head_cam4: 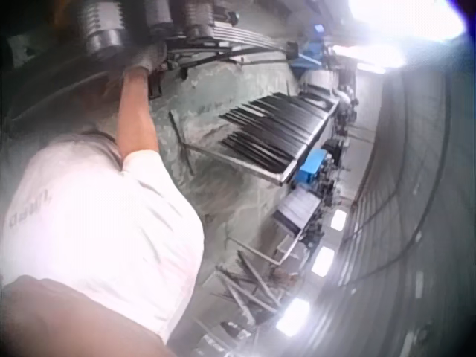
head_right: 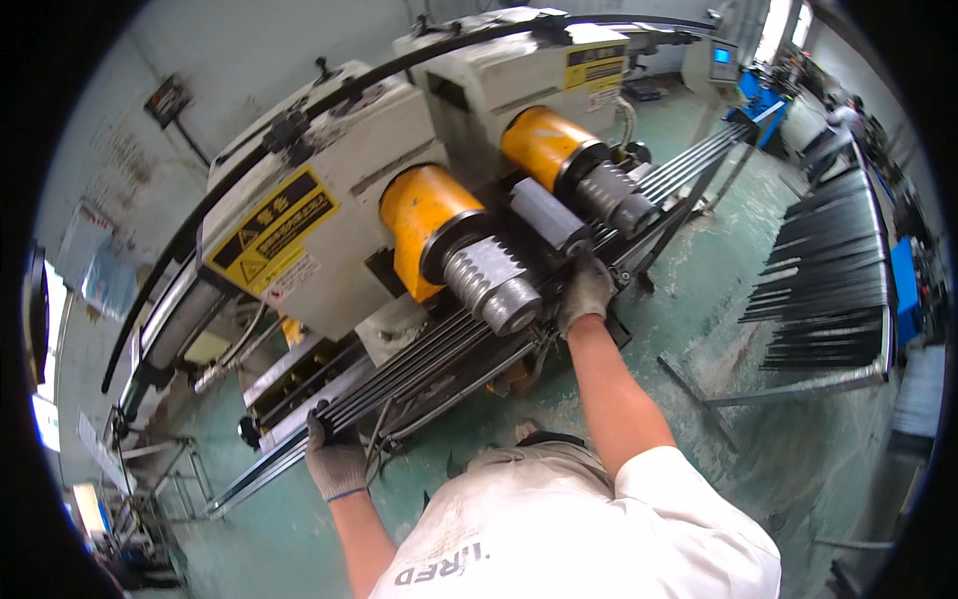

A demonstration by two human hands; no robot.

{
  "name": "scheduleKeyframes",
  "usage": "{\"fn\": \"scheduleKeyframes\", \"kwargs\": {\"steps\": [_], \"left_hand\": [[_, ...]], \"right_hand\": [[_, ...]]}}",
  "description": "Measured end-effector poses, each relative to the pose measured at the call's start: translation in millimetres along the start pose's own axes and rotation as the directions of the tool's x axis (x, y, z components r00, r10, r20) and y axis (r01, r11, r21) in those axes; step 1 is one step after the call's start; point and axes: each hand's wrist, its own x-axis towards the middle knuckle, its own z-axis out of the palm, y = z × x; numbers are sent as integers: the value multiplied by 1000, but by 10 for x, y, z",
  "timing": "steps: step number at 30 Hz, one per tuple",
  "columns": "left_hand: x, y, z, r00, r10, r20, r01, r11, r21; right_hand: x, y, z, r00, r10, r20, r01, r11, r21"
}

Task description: The person repeatedly feeds bundles of long metal rods into a bending machine, guides them through the rollers, and stacks the bent rods on a nearby rack. The process is repeated continuously throughout the clip.

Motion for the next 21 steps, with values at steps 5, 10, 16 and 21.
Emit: {"fn": "scheduleKeyframes", "kwargs": {"steps": [5,10,16,21], "left_hand": [[26,413,-430,987,151,-49,-153,987,-51],[-47,358,-134,971,202,-129,-201,979,18],[-142,23,56,975,189,-116,-187,982,31],[-207,-17,362,984,120,-128,-129,989,-67]], "right_hand": [[84,141,-688,996,-73,-51,74,997,31],[209,481,-1564,998,-61,-22,54,965,-255],[-93,638,-1514,999,-8,40,29,821,-570],[181,1148,-1787,938,211,276,46,714,-699]]}}
